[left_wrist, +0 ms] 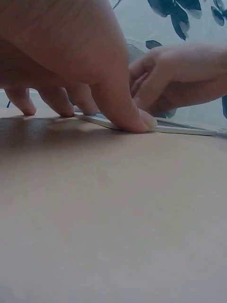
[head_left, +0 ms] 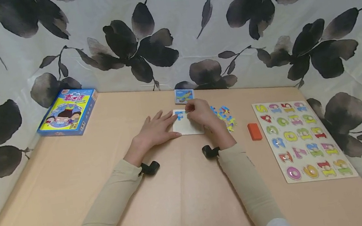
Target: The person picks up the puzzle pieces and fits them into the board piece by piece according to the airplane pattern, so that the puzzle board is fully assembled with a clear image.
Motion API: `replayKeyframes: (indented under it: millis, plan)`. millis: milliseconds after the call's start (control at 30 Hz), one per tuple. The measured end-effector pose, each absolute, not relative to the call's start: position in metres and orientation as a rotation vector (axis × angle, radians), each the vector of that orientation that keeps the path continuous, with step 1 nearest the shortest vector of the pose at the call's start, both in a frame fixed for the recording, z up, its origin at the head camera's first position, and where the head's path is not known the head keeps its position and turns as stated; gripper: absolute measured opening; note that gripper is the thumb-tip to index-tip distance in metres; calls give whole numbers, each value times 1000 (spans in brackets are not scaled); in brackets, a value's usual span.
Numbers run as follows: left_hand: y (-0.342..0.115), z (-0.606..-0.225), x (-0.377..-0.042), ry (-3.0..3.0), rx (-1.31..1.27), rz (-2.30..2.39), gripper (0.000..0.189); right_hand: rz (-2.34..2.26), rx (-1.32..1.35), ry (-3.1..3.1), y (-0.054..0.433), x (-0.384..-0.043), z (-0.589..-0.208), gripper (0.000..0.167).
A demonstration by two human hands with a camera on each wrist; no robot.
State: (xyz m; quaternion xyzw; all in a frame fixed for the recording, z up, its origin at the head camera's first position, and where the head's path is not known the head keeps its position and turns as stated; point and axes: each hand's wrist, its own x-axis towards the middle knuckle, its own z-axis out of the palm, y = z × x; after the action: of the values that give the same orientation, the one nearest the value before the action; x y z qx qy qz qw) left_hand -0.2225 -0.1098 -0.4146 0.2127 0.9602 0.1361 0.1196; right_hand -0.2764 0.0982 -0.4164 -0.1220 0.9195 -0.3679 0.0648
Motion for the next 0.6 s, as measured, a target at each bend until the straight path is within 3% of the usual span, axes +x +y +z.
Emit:
replayKeyframes:
  millis: [600]
  plan:
    - [-107, -418, -222, 2808, 623, 374, 78, -1076, -320, 2869, 175, -277, -401, 30]
